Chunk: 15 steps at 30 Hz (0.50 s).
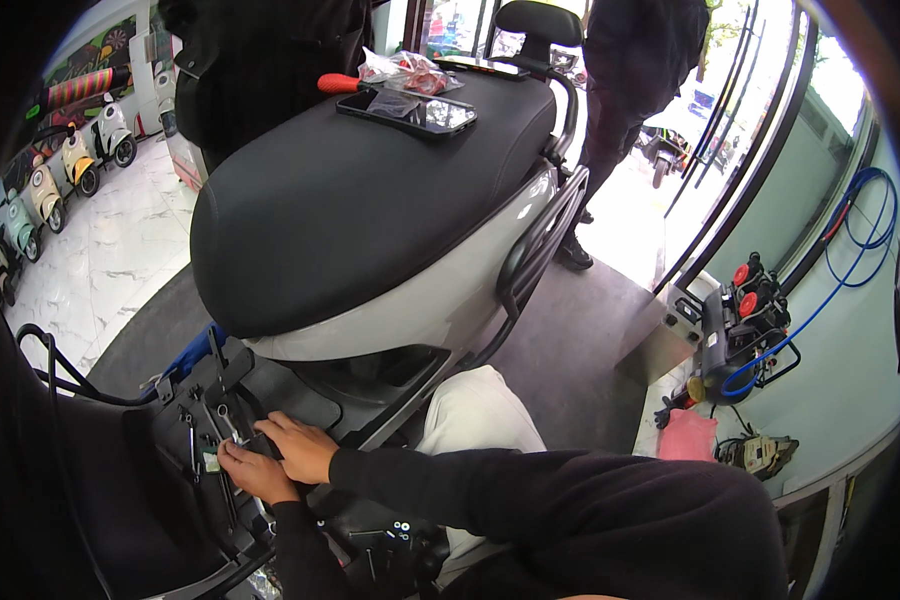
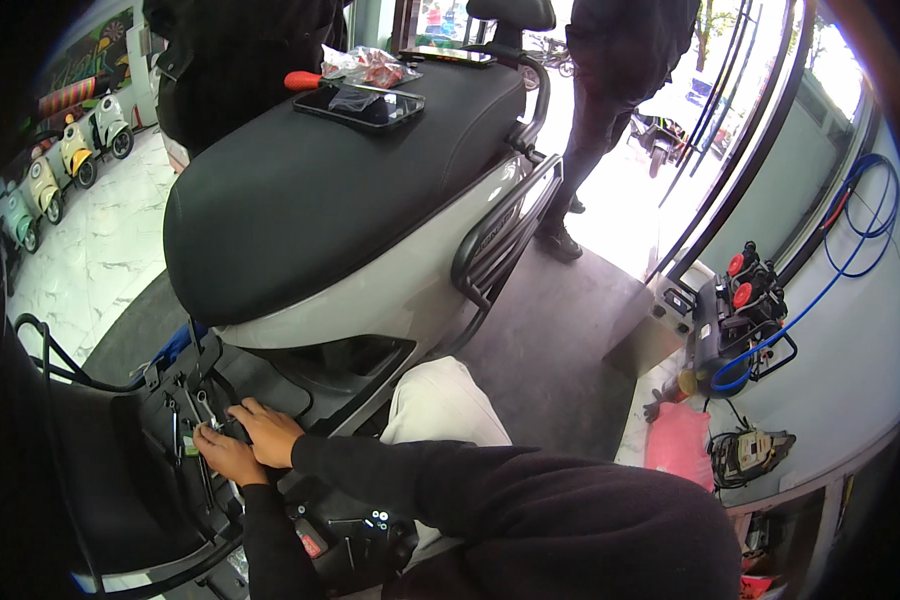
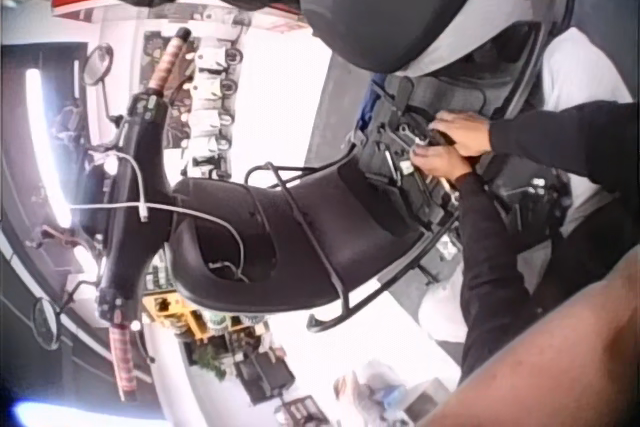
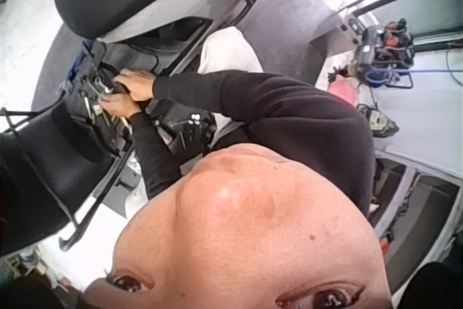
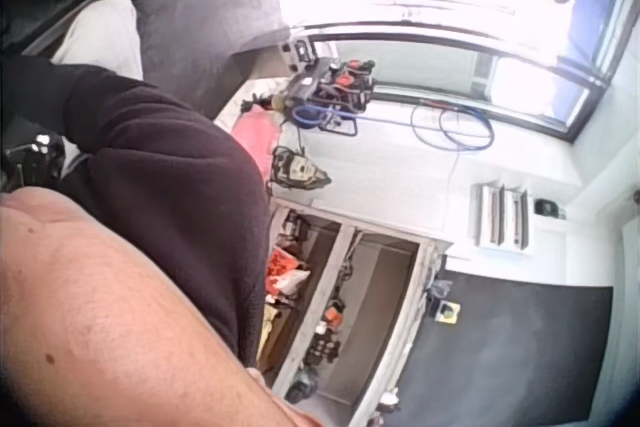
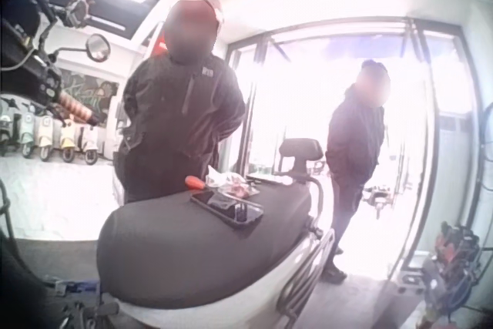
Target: The person assembles a black metal bracket onto a scooter using bolts, nuts, and washers. They align the bracket, insert fasteners, and tighten them with a wrench and an Allen key, then attach the bracket to the scooter's rear rack.
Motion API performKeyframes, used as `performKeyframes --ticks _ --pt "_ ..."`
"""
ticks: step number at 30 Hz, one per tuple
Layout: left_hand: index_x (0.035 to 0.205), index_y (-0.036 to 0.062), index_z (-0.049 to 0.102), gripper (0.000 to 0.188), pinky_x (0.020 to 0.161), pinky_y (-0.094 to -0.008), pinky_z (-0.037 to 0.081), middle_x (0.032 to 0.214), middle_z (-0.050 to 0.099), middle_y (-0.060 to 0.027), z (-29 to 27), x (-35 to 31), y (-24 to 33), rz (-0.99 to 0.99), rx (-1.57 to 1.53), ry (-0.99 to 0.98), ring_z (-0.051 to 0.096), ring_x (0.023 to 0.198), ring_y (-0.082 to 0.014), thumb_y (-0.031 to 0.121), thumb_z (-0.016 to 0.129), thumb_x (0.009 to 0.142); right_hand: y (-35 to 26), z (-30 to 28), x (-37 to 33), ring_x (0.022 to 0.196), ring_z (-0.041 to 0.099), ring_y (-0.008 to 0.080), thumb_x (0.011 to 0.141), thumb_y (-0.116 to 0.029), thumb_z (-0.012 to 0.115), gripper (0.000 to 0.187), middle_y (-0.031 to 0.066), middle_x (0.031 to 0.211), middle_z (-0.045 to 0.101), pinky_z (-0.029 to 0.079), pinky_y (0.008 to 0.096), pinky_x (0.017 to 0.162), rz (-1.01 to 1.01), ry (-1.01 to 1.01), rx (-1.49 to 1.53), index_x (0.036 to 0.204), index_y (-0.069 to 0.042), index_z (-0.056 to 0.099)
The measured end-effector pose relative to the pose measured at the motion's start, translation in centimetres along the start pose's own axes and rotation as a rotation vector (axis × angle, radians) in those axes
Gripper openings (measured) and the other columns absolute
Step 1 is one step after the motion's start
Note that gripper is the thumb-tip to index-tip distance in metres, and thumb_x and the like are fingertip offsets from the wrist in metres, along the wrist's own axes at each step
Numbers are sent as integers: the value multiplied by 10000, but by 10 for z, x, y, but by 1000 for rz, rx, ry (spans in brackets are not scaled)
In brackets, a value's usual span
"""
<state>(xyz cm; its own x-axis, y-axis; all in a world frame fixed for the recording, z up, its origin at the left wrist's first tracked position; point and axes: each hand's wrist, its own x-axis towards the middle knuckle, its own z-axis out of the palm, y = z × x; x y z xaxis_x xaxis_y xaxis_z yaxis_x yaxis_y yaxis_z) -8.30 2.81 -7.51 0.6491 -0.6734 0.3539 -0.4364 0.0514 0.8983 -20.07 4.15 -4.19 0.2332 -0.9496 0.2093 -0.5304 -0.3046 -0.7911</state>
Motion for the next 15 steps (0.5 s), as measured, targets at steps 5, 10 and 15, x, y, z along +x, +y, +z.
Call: performKeyframes --ticks 5,10,15 --pt "1298 -38 613 383 967 -474 514 1230 700 -259 1 3 -4 -28 58 -3 664 1105 -452 265 460 1120 2 0 4 1190 596 423 860 -73 663 519 189 1278 571 520 523 976 4 -92 -104 1375 -84 605" --pt "1259 -62 608 338 977 -461 510 1187 697 -268 3 2 -15 132 102 -13 661 1111 -431 193 447 1108 4 -1 2 1171 606 449 858 -97 661 492 210 1266 589 531 528 938 -117 67 20 1340 -74 564" --pt "1198 -34 631 289 886 -474 521 1117 703 -253 2 -3 3 57 68 52 674 1016 -438 203 512 1081 -1 -4 -1 1189 621 433 879 -199 720 492 183 1299 612 534 505 967 -36 -77 -88 1346 -88 612"
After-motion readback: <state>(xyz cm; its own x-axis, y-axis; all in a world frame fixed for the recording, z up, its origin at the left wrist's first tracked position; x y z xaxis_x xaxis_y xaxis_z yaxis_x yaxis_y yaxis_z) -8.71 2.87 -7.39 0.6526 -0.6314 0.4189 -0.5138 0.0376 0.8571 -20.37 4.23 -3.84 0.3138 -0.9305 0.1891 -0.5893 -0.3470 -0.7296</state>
